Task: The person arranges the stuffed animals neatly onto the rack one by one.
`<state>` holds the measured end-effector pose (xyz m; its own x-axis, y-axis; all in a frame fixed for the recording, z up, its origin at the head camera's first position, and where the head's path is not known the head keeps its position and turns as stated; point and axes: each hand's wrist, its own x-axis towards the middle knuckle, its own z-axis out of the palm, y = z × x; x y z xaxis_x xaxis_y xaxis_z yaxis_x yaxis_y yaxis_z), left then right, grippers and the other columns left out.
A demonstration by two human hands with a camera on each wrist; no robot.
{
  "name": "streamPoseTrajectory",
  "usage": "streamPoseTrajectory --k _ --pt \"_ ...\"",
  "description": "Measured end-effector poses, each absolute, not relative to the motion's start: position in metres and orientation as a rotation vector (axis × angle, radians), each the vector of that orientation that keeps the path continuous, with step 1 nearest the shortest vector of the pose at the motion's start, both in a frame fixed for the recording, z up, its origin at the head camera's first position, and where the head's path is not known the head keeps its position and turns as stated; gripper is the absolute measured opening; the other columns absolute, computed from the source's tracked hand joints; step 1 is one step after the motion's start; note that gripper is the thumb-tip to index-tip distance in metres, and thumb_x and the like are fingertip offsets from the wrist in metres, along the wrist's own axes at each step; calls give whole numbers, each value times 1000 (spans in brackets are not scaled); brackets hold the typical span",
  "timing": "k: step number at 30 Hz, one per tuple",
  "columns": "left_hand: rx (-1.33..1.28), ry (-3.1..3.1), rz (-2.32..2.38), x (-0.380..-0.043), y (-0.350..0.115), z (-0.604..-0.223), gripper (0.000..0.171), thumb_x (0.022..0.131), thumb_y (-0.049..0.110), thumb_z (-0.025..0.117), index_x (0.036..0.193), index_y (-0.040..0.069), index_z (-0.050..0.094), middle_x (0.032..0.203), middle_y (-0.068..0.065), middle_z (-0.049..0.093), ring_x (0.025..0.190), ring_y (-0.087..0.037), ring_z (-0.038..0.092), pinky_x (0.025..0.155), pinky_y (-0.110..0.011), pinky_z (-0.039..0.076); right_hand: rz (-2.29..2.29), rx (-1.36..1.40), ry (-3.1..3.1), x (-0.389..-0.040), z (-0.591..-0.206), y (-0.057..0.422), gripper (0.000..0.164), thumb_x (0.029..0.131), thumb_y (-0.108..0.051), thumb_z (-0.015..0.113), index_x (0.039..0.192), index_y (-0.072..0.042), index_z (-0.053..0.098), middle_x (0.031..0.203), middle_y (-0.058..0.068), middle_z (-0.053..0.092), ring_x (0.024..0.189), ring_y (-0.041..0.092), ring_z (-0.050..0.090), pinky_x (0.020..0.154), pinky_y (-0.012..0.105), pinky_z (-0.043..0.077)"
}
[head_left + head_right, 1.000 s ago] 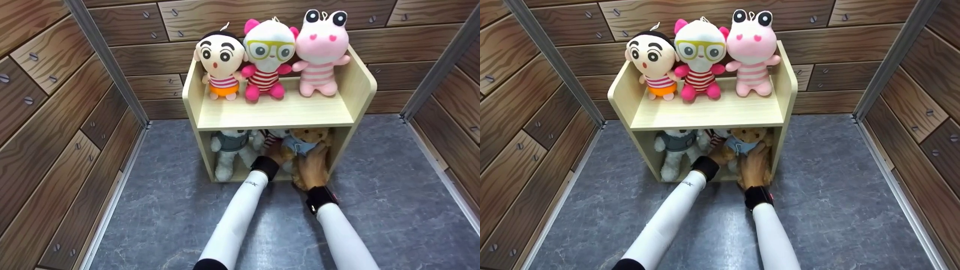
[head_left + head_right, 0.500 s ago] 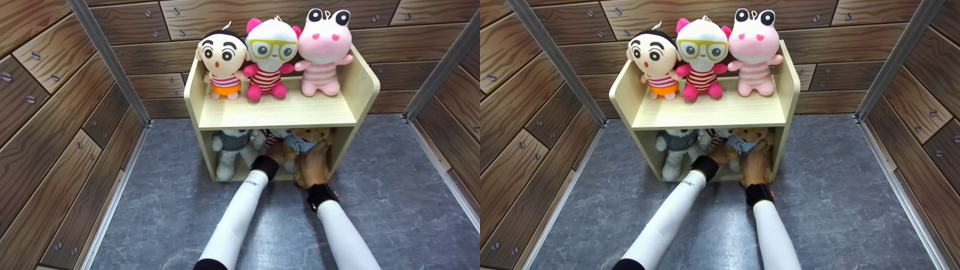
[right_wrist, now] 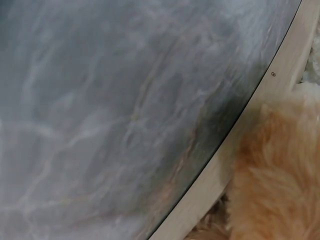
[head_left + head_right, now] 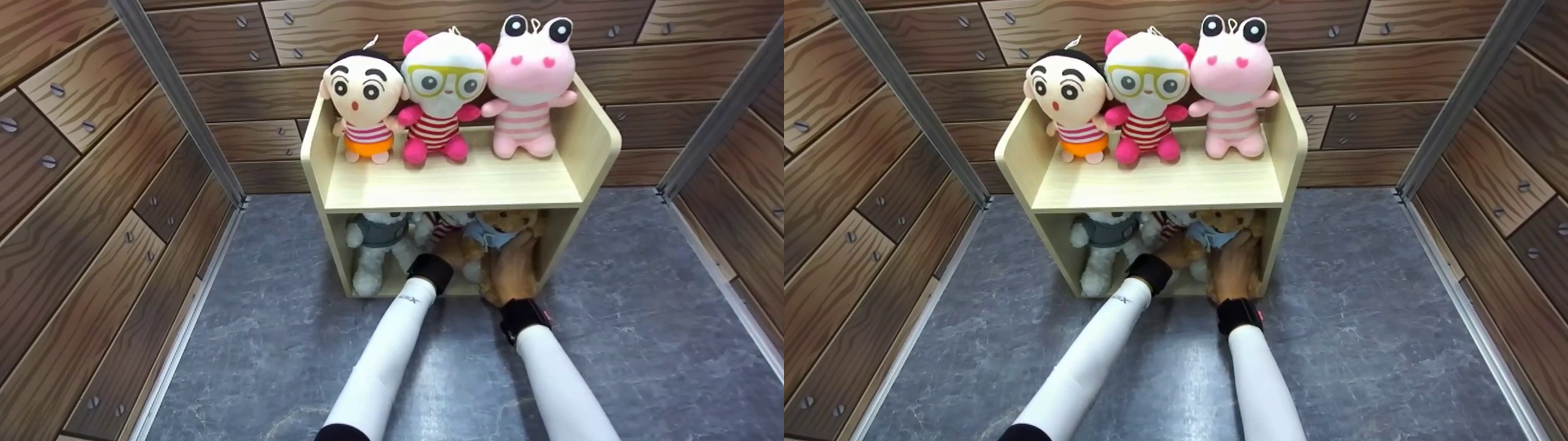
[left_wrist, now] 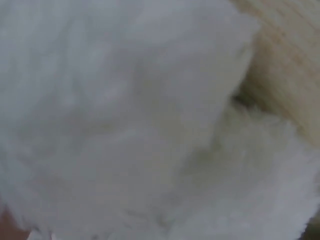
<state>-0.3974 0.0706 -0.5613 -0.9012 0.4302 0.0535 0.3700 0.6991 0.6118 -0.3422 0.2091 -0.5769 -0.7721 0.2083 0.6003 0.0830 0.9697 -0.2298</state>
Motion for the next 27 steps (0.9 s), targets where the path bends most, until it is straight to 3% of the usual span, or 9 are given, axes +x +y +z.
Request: streamPoseTrajectory --k 8,15,18,23,27 --pt "684 2853 834 -397 69 -560 64 97 32 64 151 5 42 141 -14 57 129 -26 55 106 -31 43 7 -166 -2508 -344 -580 207 79 95 -28 62 129 35 29 114 46 49 103 54 54 97 53 45" --pt "622 2714 918 -393 62 -551 62 101 38 58 154 12 39 152 -9 46 138 -24 45 112 -33 37 403 -164 -2506 -349 -579 204 74 95 -17 59 136 32 21 122 47 42 108 55 51 92 54 47" --pt "653 2695 961 -396 60 -555 56 101 38 57 148 11 47 148 -8 51 135 -23 49 109 -31 39 378 -179 -2523 -351 -578 203 73 96 -19 59 135 31 23 121 46 43 106 54 52 92 55 47" --pt "798 2682 1044 -404 60 -564 31 100 28 61 123 10 66 124 -6 65 116 -20 60 98 -27 46 314 -212 -2508 -355 -580 201 71 96 -19 60 133 30 25 115 45 46 97 50 55 85 52 49" --pt "803 2700 1030 -405 60 -566 33 98 27 64 128 11 65 128 -6 65 120 -20 59 101 -27 45 217 -191 -2547 -354 -580 201 73 98 -17 57 137 31 19 122 49 43 107 55 52 95 54 46"
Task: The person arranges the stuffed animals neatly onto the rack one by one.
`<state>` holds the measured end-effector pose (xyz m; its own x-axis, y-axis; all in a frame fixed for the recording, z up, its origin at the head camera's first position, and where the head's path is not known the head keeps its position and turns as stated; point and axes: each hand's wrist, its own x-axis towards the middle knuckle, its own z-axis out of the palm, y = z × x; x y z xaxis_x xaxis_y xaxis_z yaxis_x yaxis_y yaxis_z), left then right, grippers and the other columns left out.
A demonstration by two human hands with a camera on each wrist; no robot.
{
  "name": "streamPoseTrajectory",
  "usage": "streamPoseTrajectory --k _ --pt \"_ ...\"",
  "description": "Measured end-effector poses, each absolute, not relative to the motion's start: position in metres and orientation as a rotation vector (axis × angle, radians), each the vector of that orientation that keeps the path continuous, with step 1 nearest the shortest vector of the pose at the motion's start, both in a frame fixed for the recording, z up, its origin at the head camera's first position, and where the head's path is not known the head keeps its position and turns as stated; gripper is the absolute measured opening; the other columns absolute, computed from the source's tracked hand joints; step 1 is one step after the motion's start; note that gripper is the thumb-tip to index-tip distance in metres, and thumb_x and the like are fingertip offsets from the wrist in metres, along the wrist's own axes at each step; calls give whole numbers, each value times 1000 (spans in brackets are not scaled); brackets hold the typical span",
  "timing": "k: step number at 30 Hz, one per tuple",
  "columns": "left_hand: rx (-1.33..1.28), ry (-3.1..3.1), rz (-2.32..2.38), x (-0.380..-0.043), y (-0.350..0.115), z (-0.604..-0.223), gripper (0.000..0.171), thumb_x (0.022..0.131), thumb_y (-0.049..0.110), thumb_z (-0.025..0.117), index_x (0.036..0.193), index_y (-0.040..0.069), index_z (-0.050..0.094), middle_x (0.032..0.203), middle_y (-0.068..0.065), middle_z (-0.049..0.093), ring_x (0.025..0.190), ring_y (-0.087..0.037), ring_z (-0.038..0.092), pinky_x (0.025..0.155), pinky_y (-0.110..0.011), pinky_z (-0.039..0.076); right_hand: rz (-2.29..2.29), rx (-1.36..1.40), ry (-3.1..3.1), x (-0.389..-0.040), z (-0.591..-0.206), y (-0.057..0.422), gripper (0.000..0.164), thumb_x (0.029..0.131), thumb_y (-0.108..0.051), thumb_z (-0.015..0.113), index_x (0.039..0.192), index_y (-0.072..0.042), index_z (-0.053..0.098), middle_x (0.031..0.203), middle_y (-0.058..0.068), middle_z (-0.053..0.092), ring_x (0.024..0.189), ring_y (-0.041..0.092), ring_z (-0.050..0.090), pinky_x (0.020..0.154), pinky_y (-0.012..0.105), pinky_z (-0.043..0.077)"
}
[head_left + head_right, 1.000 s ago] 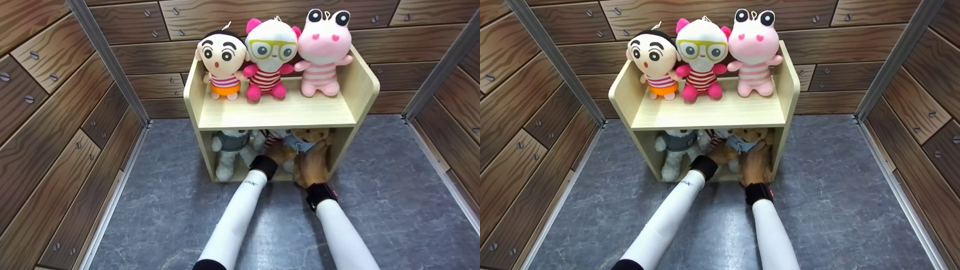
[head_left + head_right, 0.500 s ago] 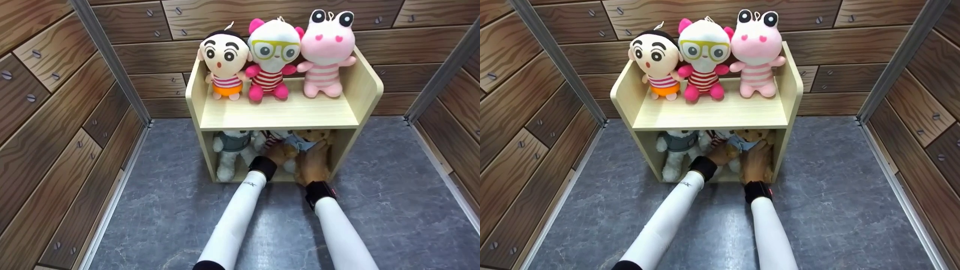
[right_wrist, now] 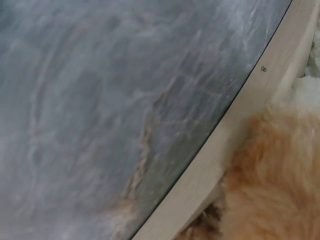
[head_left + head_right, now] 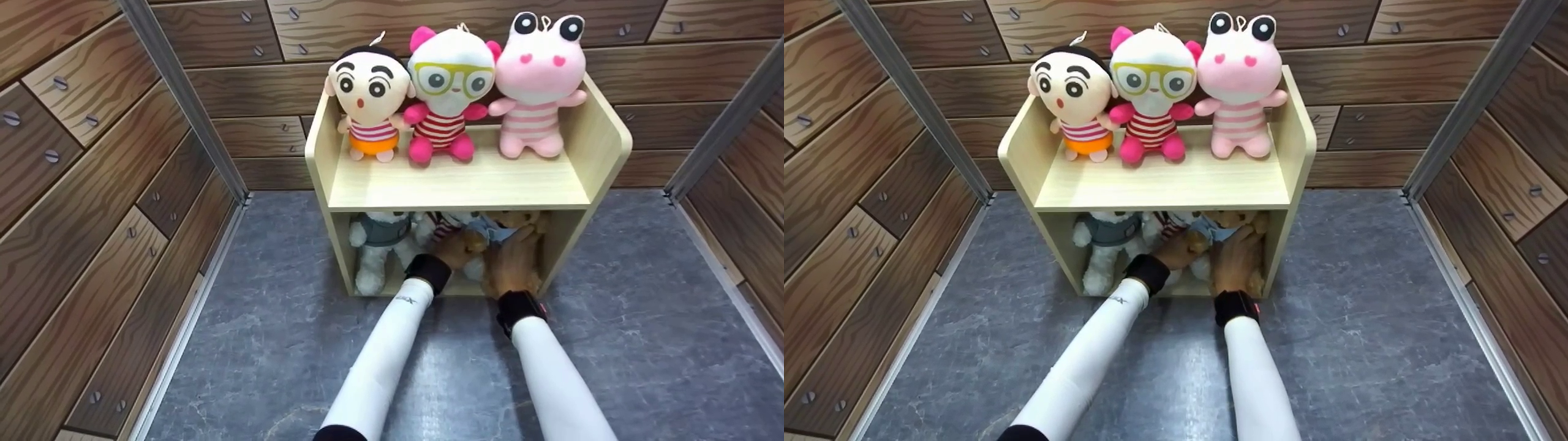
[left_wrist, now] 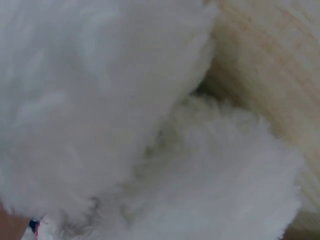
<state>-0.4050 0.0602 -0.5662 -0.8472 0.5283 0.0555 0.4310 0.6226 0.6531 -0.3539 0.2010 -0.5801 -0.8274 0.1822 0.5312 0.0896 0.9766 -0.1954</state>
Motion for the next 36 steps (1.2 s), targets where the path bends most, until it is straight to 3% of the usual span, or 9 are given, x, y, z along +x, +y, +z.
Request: streamPoseTrajectory --k 3,9,11,17,22,26,29,32,36 --pt "790 2707 1002 -403 60 -563 37 99 27 63 132 10 62 132 -8 63 124 -22 57 103 -27 43 42 -150 -2617 -352 -578 201 74 98 -19 55 135 34 20 130 51 38 114 59 48 104 58 37" --pt "1027 2628 1131 -400 58 -557 25 95 5 62 120 -1 63 123 -15 64 121 -26 57 105 -27 41 -511 -5 -2763 -351 -569 201 72 91 -35 59 120 30 50 132 50 41 124 61 40 101 68 33" --pt "1116 2604 1174 -400 57 -558 21 92 -1 62 113 -3 62 118 -16 64 118 -27 58 104 -26 41 -512 -12 -2809 -352 -566 201 77 88 -36 62 124 30 47 135 51 38 124 63 39 101 68 34" --pt "1189 2660 1136 -403 56 -560 15 93 -1 63 108 0 64 112 -13 65 112 -23 60 100 -23 42 252 -296 -2733 -359 -568 197 77 95 -9 59 146 24 11 136 54 31 125 61 39 99 59 43" --pt "1045 2756 1047 -400 57 -560 16 93 8 66 110 6 66 112 -8 65 112 -20 61 98 -23 44 640 -307 -2504 -358 -574 196 80 91 -22 70 142 16 21 131 50 33 114 57 48 86 59 49" --pt "870 2793 1014 -395 59 -562 34 94 23 67 124 8 63 124 -8 63 119 -21 59 101 -25 43 901 -211 -2375 -348 -577 198 100 84 -31 79 149 10 15 139 46 25 118 57 45 92 63 46" --pt "775 2773 1062 -393 59 -563 46 92 32 70 129 7 60 127 -9 62 120 -22 58 101 -26 44 948 -173 -2353 -340 -576 198 100 84 -27 79 153 6 14 141 44 24 122 57 43 96 64 44" --pt "760 2727 1144 -393 58 -563 44 88 27 75 126 8 61 122 -6 64 114 -19 60 97 -24 45 926 -172 -2357 -336 -573 199 93 86 -23 76 153 5 17 139 43 27 120 57 44 91 64 47" --pt "881 2647 1224 -397 59 -562 31 80 5 76 109 3 64 105 -5 61 96 -14 57 85 -21 44 845 -191 -2382 -339 -570 201 84 89 -22 74 147 8 22 137 45 27 119 57 42 87 64 48"
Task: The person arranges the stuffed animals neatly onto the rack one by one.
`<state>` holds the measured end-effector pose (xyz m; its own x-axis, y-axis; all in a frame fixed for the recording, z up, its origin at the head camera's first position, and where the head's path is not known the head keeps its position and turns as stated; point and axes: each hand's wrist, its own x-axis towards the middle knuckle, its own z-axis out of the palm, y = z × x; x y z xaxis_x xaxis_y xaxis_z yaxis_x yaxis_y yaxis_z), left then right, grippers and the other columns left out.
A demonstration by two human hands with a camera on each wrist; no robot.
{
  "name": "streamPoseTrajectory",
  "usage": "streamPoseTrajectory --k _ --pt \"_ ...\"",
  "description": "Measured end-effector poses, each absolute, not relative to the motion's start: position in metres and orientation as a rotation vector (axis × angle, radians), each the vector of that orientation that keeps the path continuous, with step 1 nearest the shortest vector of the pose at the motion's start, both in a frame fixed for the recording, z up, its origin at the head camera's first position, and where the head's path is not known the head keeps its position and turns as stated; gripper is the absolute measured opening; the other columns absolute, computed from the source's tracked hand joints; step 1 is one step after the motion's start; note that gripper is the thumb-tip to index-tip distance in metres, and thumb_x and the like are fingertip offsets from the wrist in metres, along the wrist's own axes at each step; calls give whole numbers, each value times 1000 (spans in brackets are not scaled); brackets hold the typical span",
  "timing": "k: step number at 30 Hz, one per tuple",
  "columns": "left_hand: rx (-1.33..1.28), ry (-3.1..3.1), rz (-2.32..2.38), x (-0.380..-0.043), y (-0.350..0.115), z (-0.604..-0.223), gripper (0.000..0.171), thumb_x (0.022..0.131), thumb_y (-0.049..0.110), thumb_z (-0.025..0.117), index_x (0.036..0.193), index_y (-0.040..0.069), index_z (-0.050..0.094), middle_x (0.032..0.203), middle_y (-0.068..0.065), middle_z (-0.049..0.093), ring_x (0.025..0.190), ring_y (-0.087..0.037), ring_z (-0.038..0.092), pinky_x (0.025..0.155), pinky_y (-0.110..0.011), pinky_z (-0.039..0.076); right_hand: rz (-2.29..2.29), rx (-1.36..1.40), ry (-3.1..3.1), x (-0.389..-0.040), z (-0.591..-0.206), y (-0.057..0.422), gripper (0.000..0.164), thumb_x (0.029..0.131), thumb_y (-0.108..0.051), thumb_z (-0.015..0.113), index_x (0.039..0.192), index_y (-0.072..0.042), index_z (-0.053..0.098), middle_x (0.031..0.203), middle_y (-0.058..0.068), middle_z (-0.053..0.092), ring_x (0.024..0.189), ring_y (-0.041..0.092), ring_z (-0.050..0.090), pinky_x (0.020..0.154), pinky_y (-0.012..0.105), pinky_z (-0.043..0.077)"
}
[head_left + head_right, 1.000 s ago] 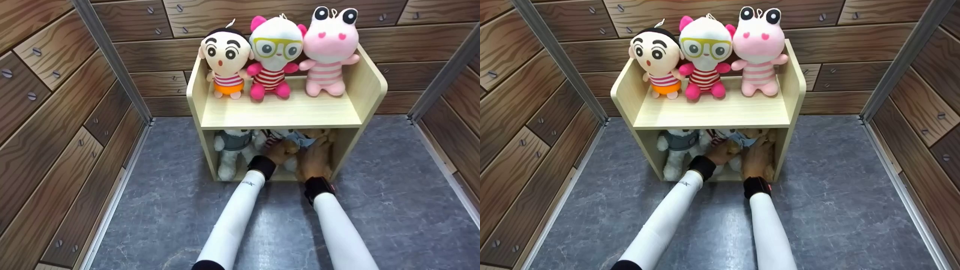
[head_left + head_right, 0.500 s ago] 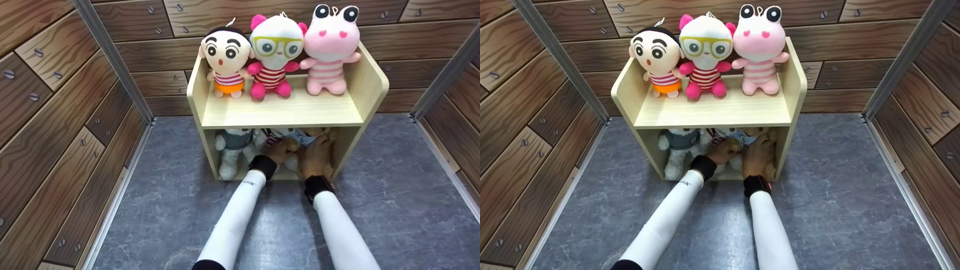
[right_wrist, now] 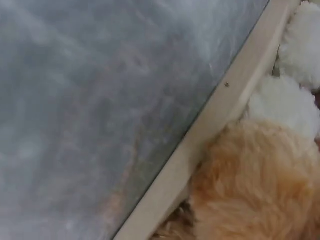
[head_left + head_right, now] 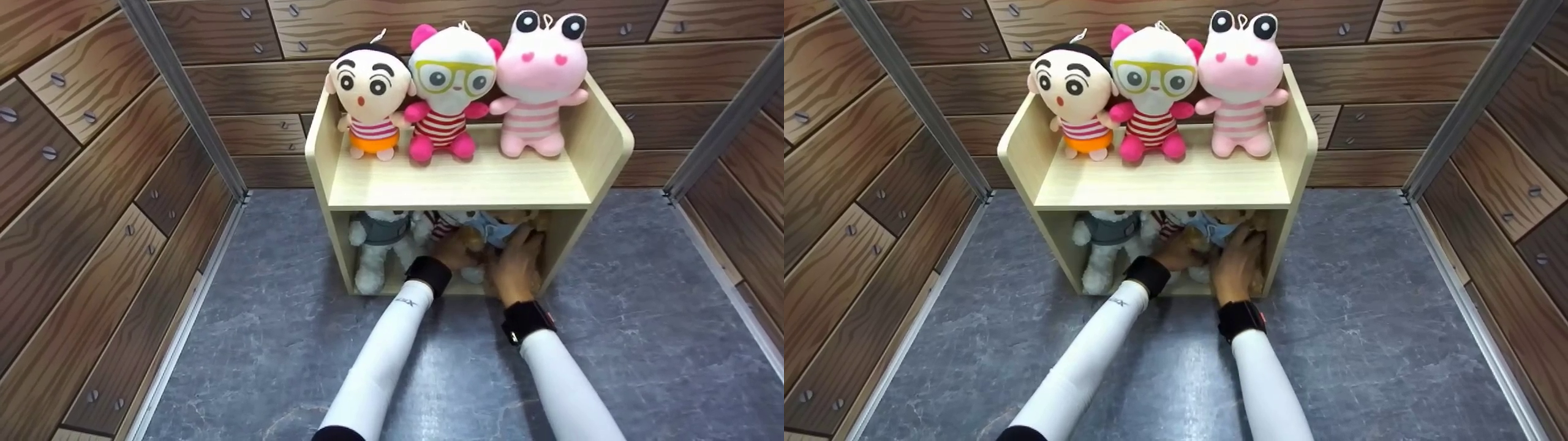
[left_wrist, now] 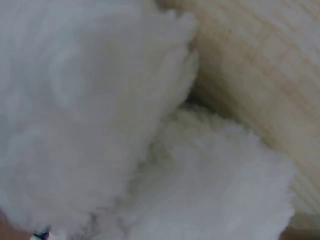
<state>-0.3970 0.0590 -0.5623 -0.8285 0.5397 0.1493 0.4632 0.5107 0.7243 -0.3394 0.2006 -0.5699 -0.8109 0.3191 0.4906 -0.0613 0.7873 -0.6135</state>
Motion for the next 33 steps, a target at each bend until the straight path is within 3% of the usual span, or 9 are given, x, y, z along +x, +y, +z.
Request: streamPoseTrajectory --k 5,12,15,19,23,28,33 --pt "1023 2634 1181 -403 58 -564 31 73 -6 76 100 3 65 98 -3 59 89 -12 54 79 -19 43 706 -226 -2416 -347 -571 199 79 88 -21 73 141 14 26 133 48 30 119 57 41 91 63 45" --pt "940 2678 1177 -403 59 -567 55 71 -2 82 122 7 64 114 -7 67 102 -18 63 84 -18 47 414 -288 -2555 -354 -571 198 86 82 -14 76 141 20 24 132 52 31 120 62 40 98 63 41" --pt "917 2686 1157 -401 59 -567 53 73 1 84 122 8 64 114 -6 68 102 -17 62 81 -17 47 432 -287 -2537 -358 -573 199 84 81 -12 76 139 22 24 130 53 33 119 62 42 95 63 43" --pt "913 2624 1209 -399 57 -566 50 76 -1 82 121 8 62 115 -7 65 104 -16 61 79 -18 47 469 -275 -2505 -362 -576 202 84 84 -17 74 139 22 24 128 51 34 116 61 43 92 63 44" --pt "882 2620 1192 -398 54 -564 62 77 1 82 133 9 56 127 -8 62 110 -17 59 82 -17 47 484 -262 -2504 -365 -577 202 82 89 -24 69 141 21 23 129 50 34 117 60 43 94 63 43" --pt "906 2615 1227 -399 53 -564 53 80 0 78 127 8 55 121 -8 63 108 -17 60 85 -19 46 600 -257 -2522 -365 -574 203 83 90 -23 69 143 17 20 133 49 30 121 59 39 94 63 43" --pt "899 2709 1223 -395 55 -564 41 90 11 72 126 11 52 116 -8 66 108 -17 62 90 -22 45 820 -269 -2507 -362 -571 205 86 91 -27 71 146 9 16 139 46 23 124 55 36 88 63 47"
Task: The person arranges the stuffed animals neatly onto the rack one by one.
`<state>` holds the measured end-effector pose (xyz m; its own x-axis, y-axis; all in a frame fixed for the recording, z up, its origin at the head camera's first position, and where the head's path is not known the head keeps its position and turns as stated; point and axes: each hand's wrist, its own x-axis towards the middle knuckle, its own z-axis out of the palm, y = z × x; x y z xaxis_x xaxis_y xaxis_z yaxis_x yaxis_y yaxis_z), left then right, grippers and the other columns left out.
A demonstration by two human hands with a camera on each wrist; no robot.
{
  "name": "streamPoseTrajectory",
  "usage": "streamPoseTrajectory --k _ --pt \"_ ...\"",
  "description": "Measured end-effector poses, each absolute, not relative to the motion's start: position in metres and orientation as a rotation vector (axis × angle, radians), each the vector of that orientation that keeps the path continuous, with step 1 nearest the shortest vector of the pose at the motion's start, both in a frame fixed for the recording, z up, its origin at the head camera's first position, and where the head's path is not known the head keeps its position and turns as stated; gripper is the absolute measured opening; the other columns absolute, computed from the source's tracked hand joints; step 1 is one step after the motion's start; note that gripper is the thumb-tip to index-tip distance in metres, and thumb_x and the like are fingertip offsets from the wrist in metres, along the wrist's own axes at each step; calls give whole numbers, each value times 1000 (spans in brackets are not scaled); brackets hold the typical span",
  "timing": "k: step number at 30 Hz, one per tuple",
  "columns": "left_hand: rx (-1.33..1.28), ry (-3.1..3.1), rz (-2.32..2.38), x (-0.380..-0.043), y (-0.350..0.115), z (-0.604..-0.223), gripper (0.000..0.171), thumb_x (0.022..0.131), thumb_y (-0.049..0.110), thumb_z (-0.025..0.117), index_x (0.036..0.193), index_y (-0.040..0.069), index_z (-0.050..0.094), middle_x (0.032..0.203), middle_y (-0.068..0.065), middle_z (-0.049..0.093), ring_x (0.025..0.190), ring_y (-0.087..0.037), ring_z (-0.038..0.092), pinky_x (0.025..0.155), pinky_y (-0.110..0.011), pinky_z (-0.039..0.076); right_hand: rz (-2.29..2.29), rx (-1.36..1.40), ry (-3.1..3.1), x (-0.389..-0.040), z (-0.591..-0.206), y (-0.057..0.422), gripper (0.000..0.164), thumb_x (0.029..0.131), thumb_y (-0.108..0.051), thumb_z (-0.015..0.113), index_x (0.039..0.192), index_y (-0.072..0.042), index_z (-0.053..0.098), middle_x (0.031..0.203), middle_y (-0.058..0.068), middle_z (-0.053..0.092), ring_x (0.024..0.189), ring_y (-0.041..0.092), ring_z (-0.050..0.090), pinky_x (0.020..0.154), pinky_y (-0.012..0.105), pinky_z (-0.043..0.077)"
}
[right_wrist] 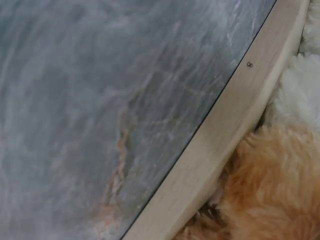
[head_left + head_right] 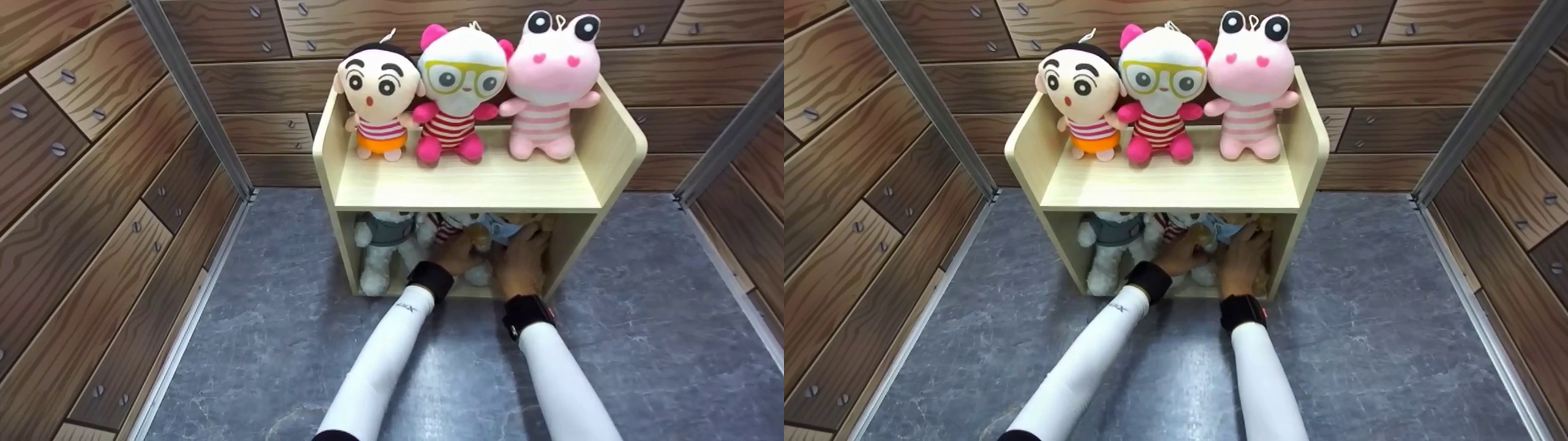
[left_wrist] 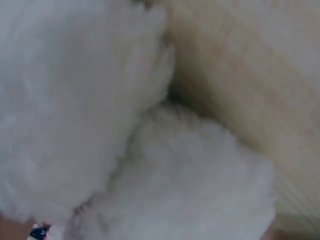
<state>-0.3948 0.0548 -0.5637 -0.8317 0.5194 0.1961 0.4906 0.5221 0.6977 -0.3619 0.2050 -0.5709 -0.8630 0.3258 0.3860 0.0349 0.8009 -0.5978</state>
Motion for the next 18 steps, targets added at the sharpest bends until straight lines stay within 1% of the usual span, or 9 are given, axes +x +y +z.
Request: streamPoseTrajectory --k 4,9,11,13,15,18 --pt "751 2864 1188 -388 59 -563 41 96 16 66 134 12 53 111 -11 69 101 -22 66 84 -29 50 870 -263 -2516 -360 -570 206 87 93 -31 69 148 7 14 143 45 20 127 55 35 86 62 49" --pt "518 3034 1071 -383 71 -561 34 100 22 62 129 7 59 104 -10 70 95 -24 68 80 -32 53 906 -254 -2531 -358 -570 207 88 94 -33 67 151 5 11 150 45 11 137 56 27 85 64 49" --pt "421 3037 1047 -382 75 -558 32 100 21 61 129 7 60 106 -9 69 97 -23 67 80 -32 52 902 -258 -2529 -357 -570 206 89 94 -33 67 152 4 11 151 43 10 137 56 26 83 65 49" --pt "353 2990 1090 -381 76 -556 32 100 17 61 130 8 59 108 -10 68 99 -24 66 80 -32 51 895 -259 -2523 -357 -571 205 90 93 -34 68 152 3 11 151 43 10 136 56 28 80 65 50" --pt "321 2932 1148 -381 75 -554 33 100 14 60 133 8 58 110 -10 66 98 -23 64 78 -31 48 878 -260 -2512 -357 -573 205 92 92 -35 69 152 3 12 150 43 12 134 56 30 79 65 50" --pt "336 2831 1226 -381 72 -552 34 101 13 58 134 6 56 113 -11 64 96 -22 62 77 -30 44 840 -256 -2491 -358 -574 205 91 91 -35 71 150 5 14 147 46 15 132 58 32 80 65 50"
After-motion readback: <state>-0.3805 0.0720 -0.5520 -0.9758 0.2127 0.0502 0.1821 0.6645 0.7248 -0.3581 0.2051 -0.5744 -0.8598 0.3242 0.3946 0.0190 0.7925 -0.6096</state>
